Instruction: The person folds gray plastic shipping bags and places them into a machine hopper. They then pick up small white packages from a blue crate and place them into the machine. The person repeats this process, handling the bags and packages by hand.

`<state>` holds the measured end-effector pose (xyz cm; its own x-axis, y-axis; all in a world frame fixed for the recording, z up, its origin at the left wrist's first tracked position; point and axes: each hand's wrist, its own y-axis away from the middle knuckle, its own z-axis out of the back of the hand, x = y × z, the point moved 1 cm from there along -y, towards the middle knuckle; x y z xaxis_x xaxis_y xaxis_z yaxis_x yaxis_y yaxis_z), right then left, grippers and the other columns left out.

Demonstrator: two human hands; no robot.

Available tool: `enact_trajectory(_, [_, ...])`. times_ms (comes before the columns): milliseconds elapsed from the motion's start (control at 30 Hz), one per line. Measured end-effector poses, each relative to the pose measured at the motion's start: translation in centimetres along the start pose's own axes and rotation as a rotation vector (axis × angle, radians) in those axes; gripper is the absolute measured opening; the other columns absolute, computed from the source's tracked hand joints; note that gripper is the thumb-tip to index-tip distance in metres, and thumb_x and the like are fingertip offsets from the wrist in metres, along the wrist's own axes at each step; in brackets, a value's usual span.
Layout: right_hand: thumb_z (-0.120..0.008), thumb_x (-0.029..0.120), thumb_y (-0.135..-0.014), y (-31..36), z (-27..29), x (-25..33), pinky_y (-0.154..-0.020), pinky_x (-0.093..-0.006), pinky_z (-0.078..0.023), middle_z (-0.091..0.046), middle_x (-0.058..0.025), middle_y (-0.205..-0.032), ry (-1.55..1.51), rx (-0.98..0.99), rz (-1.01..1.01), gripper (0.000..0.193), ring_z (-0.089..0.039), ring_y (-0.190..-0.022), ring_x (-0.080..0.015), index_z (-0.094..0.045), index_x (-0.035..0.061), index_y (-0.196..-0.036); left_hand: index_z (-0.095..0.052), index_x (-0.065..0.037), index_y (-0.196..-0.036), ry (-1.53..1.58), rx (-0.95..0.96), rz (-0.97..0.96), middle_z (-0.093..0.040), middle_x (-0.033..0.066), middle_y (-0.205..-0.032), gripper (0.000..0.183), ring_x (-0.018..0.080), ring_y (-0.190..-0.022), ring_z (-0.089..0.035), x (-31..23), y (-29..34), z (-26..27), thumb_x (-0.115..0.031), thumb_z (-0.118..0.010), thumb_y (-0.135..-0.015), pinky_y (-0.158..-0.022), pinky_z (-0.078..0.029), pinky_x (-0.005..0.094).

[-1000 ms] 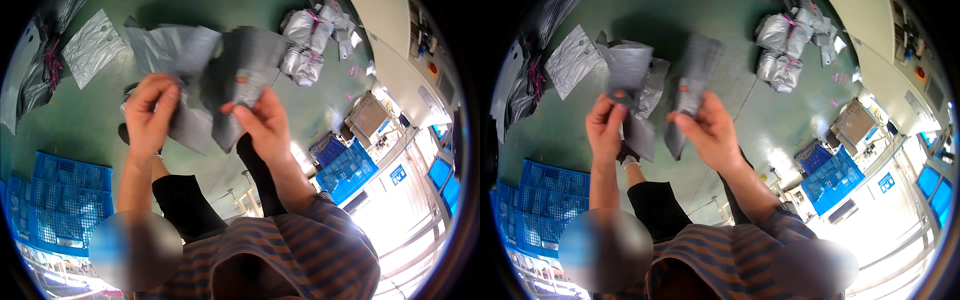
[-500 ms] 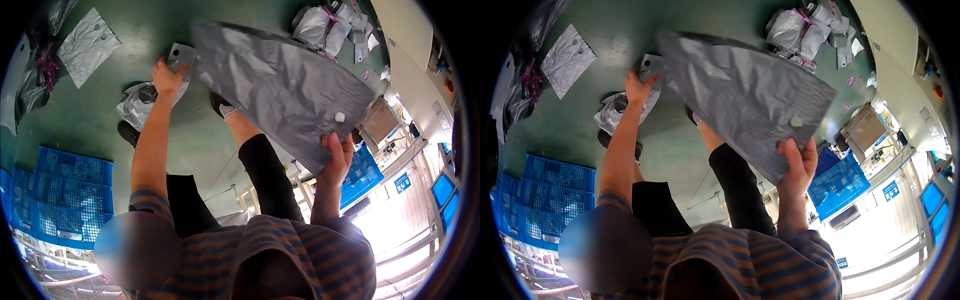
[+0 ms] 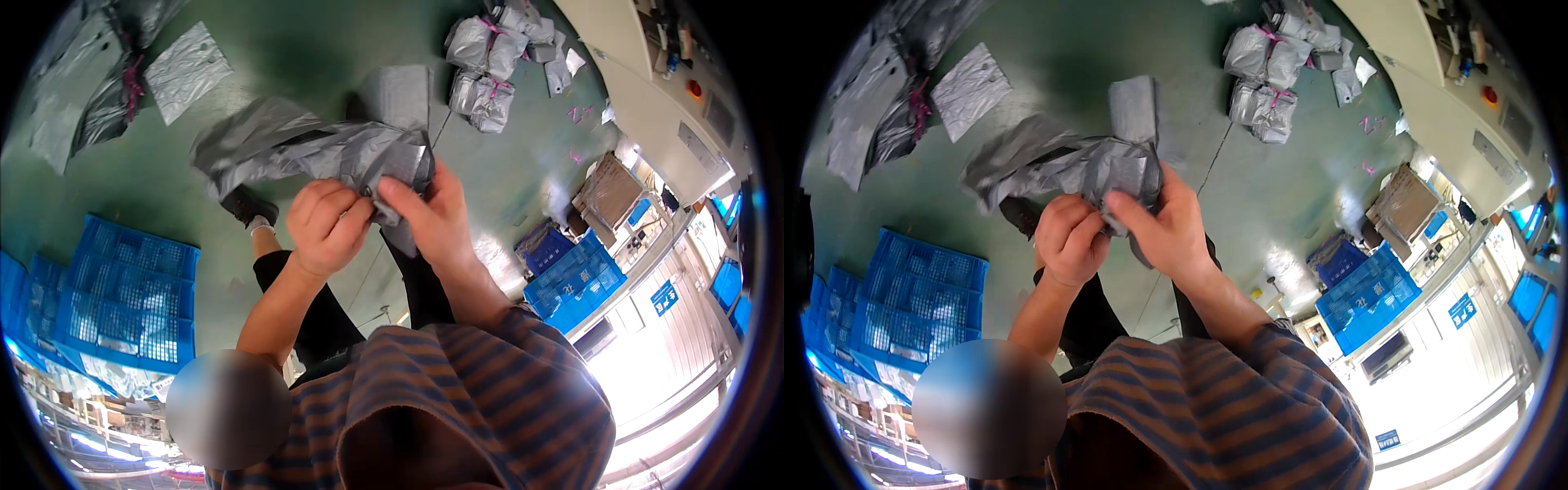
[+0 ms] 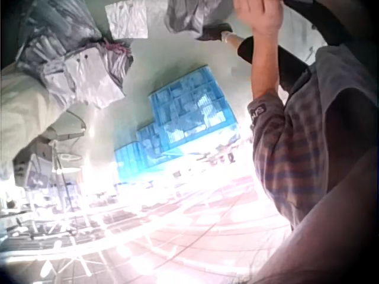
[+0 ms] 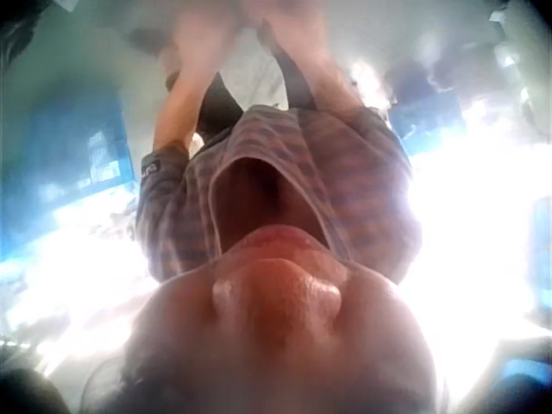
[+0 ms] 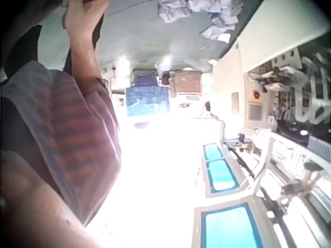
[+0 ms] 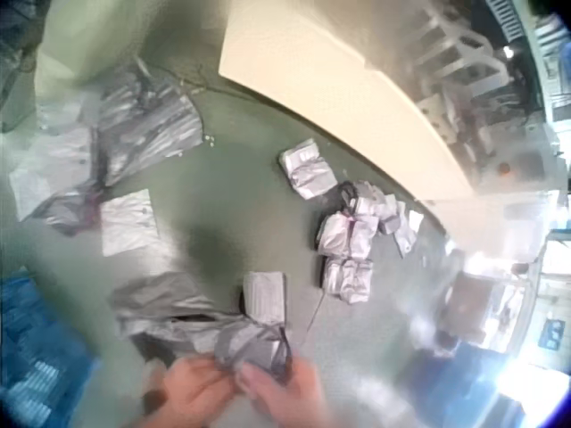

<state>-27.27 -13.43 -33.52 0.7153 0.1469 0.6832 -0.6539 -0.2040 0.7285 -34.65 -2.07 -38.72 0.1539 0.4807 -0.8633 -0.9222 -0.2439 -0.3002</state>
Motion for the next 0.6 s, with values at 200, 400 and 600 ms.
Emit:
enact_trajectory(200, [-0.065, 0.006, -0.074, 6.8, -2.5, 7.6, -0.067, -0.0214, -0.043, -0.058, -0.0002, -0.084, 0.112, 0.227, 0.157, 0.029, -0.050, -0.075, -0.0054, -0.053, -0.0017, -0.100, -0.041, 0.001, -0.116, 0.147, -0.047, 0.312, -0.044, 0.0169, -0.119, 0.057, 0.0328, -0.111, -0.040, -6.4, -4.9, 9.1, -0.023, -0.065, -0.070, -0.093, -0.029, 0.0438])
enact_trajectory(400, [-0.067, 0.008, -0.073, 13.7, -3.7, 14.1, -0.069, -0.0217, -0.043, -0.058, 0.0001, -0.084, 0.193, 0.440, 0.255, 0.030, -0.050, -0.077, -0.0060, -0.055, -0.0013, -0.099, -0.053, -0.005, -0.103, -0.008, 0.255, 0.224, -0.058, 0.0101, -0.097, 0.042, 0.0278, -0.091, -0.053, -14.6, -8.8, 16.5, -0.021, -0.068, -0.068, -0.092, -0.029, 0.0470])
enact_trajectory(600, [-0.066, 0.011, -0.075, 19.1, -5.1, 19.3, -0.066, -0.0218, -0.042, -0.057, -0.0003, -0.082, 0.164, 0.345, 0.339, 0.026, -0.050, -0.074, -0.0061, -0.055, -0.0023, -0.094, -0.062, -0.006, -0.075, -0.120, 0.148, 0.072, -0.058, 0.0066, -0.069, 0.022, 0.0263, -0.065, -0.052, -22.7, -9.9, 22.4, -0.017, -0.073, -0.060, -0.067, -0.040, 0.0334])
